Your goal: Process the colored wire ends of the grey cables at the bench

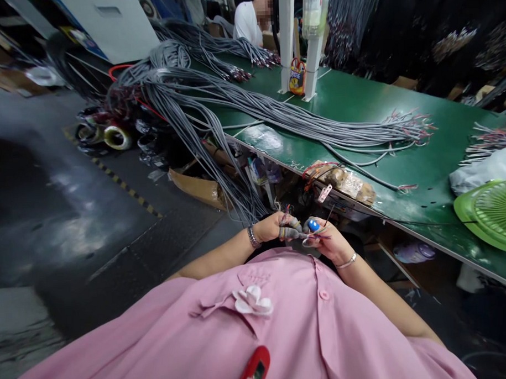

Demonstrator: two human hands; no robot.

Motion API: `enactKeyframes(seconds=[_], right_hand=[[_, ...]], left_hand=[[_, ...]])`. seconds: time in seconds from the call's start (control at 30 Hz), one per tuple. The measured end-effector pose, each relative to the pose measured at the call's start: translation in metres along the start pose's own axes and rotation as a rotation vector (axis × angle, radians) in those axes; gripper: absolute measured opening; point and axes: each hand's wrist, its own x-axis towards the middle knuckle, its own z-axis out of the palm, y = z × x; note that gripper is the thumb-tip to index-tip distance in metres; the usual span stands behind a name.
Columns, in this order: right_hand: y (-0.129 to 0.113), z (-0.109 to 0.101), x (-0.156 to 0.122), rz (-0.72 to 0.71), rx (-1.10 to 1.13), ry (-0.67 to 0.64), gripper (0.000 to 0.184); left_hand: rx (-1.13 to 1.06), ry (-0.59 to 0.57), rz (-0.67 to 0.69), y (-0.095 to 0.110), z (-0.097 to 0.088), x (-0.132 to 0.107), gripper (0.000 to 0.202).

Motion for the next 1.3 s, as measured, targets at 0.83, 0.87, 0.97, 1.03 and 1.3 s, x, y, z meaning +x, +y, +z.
enactKeyframes(seconds=[0.83,0.87,0.97,1.03,1.3], right_hand=[[-0.044,-0.038,0.044,-0.195,-0.06,0.283,0.034],[-0.043,-0.038,0.046,-0.247,-0.091,0.323,0.033],[-0.038,-0.039,0.052,-0.349,-0.112,0.435,0.037],[-0.036,-0.04,0.056,-0.32,-0.076,0.414,0.041],[-0.034,-0.046,0.063,-0.432,-0.133,0.498,0.044]], left_hand=[[0.228,0.293,0.303,0.027,-0.023,0.051,0.038],[0.221,0.299,0.302,0.027,-0.025,0.054,0.037],[0.188,0.317,0.295,0.024,-0.029,0.061,0.037],[0.177,0.32,0.286,0.022,-0.032,0.065,0.038],[0.238,0.354,0.351,0.029,-0.033,0.066,0.038]])
